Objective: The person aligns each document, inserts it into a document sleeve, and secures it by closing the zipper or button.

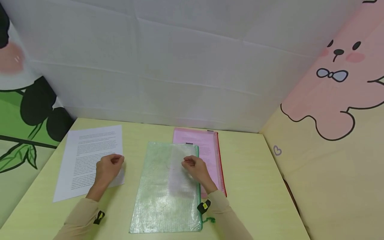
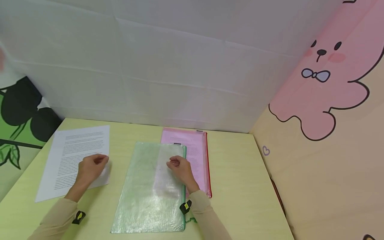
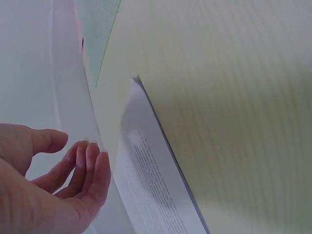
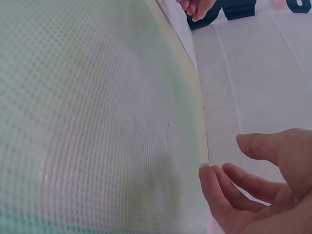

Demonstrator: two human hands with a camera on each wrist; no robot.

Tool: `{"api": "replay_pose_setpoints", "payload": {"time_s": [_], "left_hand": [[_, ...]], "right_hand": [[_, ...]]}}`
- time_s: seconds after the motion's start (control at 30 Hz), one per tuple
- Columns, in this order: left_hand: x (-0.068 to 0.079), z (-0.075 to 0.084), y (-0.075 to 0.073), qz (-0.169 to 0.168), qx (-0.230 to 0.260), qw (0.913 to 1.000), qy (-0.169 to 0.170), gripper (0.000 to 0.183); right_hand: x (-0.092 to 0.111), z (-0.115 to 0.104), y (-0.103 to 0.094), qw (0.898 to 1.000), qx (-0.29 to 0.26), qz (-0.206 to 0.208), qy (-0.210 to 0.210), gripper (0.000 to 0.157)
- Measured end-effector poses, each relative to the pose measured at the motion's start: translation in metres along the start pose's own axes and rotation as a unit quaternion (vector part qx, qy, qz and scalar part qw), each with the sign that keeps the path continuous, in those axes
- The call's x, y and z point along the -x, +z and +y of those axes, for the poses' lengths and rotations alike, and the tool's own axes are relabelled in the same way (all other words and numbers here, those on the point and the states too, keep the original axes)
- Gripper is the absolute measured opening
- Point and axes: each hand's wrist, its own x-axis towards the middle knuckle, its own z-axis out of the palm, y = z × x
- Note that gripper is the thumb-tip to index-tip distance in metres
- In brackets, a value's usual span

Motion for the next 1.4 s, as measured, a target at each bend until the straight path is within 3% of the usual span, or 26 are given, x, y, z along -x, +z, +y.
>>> {"api": "replay_pose_setpoints", "payload": {"time_s": [0.5, 1.03, 1.4], "left_hand": [[0.002, -0.017, -0.024, 0.034, -0.029, 0.9989, -0.013, 0.029], [0.007, -0.039, -0.049, 0.049, -0.049, 0.9958, -0.060, 0.034], [0.008, -0.057, -0.064, 0.070, -0.061, 0.9941, -0.056, 0.034]], "right_hand": [[-0.022, -0.004, 0.020, 1.000, -0.005, -0.004, -0.005, 0.030], [-0.037, -0.016, 0.052, 0.999, -0.018, -0.032, 0.021, 0.032], [-0.041, -0.033, 0.073, 0.998, -0.024, -0.057, 0.008, 0.034]]}}
